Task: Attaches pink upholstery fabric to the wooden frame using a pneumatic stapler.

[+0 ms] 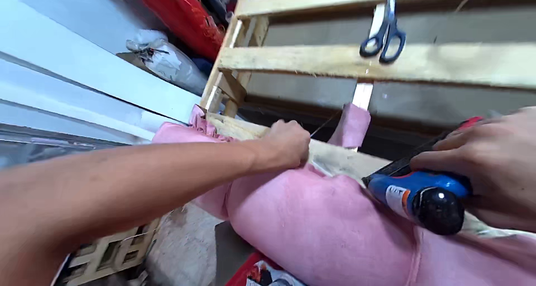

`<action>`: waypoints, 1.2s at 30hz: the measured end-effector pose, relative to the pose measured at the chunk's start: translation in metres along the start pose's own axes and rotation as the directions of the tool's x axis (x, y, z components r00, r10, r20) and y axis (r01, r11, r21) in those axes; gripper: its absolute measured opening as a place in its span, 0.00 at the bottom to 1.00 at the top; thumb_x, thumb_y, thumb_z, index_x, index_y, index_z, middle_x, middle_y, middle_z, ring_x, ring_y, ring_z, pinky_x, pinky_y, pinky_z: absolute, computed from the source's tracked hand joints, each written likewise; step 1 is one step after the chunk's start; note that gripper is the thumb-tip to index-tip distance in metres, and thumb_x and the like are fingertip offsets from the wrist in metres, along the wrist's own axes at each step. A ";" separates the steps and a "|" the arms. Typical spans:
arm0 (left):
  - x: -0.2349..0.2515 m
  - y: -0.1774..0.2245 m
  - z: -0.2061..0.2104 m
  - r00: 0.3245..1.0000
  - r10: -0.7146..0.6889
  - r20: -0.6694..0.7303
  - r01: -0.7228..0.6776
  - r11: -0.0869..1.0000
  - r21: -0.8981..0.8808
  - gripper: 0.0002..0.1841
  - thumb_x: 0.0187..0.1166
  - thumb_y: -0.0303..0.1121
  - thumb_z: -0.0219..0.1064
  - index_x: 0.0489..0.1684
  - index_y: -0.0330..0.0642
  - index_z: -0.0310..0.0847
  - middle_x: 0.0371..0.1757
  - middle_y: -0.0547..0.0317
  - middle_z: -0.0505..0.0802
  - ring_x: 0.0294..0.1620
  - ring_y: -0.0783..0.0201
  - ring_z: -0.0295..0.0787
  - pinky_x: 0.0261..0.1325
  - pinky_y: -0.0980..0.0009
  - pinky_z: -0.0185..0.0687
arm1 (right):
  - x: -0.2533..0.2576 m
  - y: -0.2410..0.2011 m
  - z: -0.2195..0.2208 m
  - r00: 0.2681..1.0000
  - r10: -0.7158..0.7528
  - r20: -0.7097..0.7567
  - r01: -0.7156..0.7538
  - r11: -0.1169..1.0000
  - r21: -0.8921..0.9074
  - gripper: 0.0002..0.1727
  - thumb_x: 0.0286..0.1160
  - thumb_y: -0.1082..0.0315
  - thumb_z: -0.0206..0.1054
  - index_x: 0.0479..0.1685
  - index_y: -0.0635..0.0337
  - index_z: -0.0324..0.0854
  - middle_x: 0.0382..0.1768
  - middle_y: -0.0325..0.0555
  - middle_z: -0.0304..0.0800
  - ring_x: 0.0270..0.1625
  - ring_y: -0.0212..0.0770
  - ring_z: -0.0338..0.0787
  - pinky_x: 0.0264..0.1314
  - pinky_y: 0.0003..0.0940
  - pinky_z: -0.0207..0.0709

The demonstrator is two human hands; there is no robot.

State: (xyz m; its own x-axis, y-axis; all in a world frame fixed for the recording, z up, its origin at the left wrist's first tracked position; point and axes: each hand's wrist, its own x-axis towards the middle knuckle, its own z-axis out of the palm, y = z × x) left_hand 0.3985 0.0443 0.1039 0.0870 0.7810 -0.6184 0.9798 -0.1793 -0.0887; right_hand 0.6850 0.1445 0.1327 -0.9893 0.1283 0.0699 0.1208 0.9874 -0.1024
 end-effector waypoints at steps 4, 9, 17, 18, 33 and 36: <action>0.005 -0.018 0.020 0.994 0.005 -0.113 -0.020 0.990 -0.137 0.18 0.51 0.50 0.87 0.37 0.56 0.93 0.59 0.60 0.87 0.69 0.51 0.78 0.63 0.44 0.78 | 0.054 0.003 -0.039 0.992 -0.115 0.043 0.114 0.993 0.021 0.07 0.41 0.48 0.75 0.22 0.27 0.85 0.14 0.21 0.75 0.17 0.30 0.79 0.14 0.41 0.69; 0.004 -0.054 0.039 0.978 0.021 -0.206 -0.117 0.878 -0.465 0.12 0.60 0.48 0.84 0.28 0.55 0.91 0.44 0.67 0.95 0.55 0.56 0.89 0.72 0.22 0.62 | 0.160 -0.052 -0.076 0.876 -0.108 0.469 0.093 0.994 0.055 0.04 0.68 0.58 0.75 0.35 0.45 0.93 0.26 0.34 0.89 0.36 0.41 0.89 0.42 0.49 0.77; 0.008 -0.067 0.038 0.973 0.106 -0.206 -0.203 0.815 -0.542 0.06 0.69 0.34 0.75 0.25 0.47 0.85 0.25 0.60 0.86 0.33 0.56 0.86 0.34 0.49 0.80 | 0.223 -0.039 -0.023 0.730 -0.227 0.645 0.243 0.968 0.066 0.08 0.60 0.52 0.77 0.31 0.42 0.88 0.22 0.32 0.82 0.31 0.40 0.87 0.32 0.46 0.74; 0.010 -0.068 0.038 0.978 0.108 -0.178 -0.190 0.816 -0.546 0.05 0.67 0.34 0.76 0.27 0.48 0.87 0.27 0.60 0.87 0.34 0.56 0.86 0.34 0.50 0.81 | 0.227 -0.042 -0.023 0.702 -0.201 0.683 0.234 0.971 0.046 0.09 0.59 0.53 0.78 0.31 0.44 0.87 0.22 0.34 0.82 0.31 0.41 0.87 0.32 0.46 0.74; -0.006 -0.137 0.032 0.935 0.336 -0.112 -0.344 0.787 -0.512 0.17 0.75 0.60 0.71 0.38 0.61 0.93 0.31 0.77 0.90 0.32 0.78 0.86 0.36 0.69 0.85 | 0.232 -0.049 -0.019 0.799 -0.202 0.566 0.071 0.967 0.246 0.14 0.74 0.67 0.65 0.24 0.68 0.84 0.19 0.49 0.82 0.24 0.43 0.81 0.36 0.38 0.71; -0.013 -0.131 0.031 0.911 0.393 0.124 -0.265 0.790 -0.553 0.18 0.77 0.62 0.68 0.44 0.63 0.94 0.26 0.76 0.90 0.28 0.76 0.85 0.33 0.64 0.84 | 0.191 -0.036 -0.029 0.855 -0.147 0.498 0.017 0.966 0.257 0.03 0.58 0.78 0.73 0.23 0.70 0.87 0.15 0.51 0.82 0.23 0.50 0.87 0.36 0.46 0.78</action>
State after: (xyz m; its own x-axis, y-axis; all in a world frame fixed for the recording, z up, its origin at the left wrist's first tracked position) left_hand 0.2637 0.0392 0.0989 0.4417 0.5674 -0.6950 0.8506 -0.0184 0.5255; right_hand 0.4944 0.1356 0.1781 -0.9043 -0.0817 -0.4190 0.0791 0.9324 -0.3526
